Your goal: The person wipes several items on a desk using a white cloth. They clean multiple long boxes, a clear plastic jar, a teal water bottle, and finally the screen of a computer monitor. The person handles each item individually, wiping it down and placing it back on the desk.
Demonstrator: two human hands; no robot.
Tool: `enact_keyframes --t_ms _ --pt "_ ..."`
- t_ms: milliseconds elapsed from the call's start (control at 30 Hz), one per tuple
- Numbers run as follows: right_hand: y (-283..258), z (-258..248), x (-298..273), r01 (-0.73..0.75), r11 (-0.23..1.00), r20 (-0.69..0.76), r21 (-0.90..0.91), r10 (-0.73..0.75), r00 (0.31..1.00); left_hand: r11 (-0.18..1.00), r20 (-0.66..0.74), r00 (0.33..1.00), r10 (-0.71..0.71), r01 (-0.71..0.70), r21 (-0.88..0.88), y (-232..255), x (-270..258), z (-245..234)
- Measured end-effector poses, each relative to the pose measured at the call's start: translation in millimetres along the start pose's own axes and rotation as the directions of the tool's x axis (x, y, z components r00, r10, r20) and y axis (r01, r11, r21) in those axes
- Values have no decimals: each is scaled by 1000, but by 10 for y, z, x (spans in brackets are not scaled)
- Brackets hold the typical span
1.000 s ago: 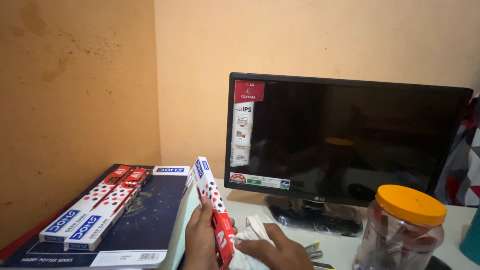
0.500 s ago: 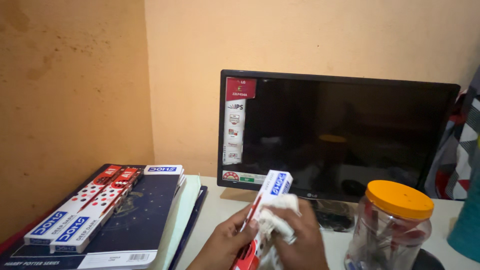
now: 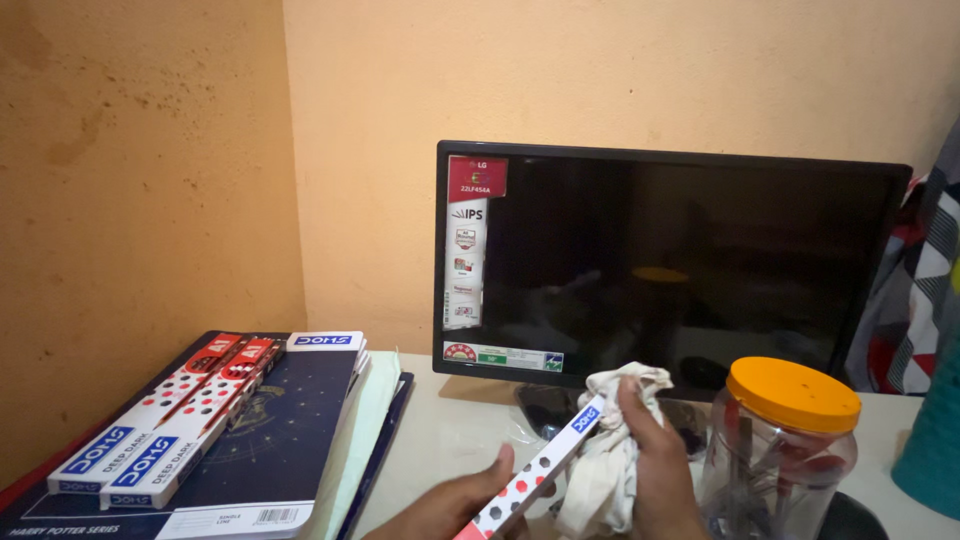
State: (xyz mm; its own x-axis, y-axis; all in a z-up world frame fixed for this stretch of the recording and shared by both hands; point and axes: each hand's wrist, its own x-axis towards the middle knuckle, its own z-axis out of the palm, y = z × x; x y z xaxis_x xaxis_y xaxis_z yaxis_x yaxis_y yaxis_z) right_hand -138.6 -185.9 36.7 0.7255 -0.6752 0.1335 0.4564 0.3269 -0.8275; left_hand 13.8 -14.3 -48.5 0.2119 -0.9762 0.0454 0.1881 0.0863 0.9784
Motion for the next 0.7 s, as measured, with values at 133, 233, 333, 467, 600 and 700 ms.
enact_keyframes --t_ms 133,233,333,467,600,700 --pt "37 -17 56 -78 992 -74 -100 71 995 987 -16 991 -133 131 -94 62 15 161" --pt "74 -44 83 -97 994 -22 -55 96 995 980 33 998 44 -37 -195 -10 51 216" --pt "133 -10 69 -143 990 4 21 143 990 900 84 911 403 -412 146 -207 144 133" --pt "224 9 95 -191 980 11 -63 192 981 886 41 886 461 -462 37 -283 236 45" --pt "444 -54 208 -126 952 124 -279 166 978 811 -29 847 531 -498 309 -159 185 63" --pt "687 -100 285 -102 912 202 -397 196 960 876 -194 893 406 -440 -195 -10 164 139"
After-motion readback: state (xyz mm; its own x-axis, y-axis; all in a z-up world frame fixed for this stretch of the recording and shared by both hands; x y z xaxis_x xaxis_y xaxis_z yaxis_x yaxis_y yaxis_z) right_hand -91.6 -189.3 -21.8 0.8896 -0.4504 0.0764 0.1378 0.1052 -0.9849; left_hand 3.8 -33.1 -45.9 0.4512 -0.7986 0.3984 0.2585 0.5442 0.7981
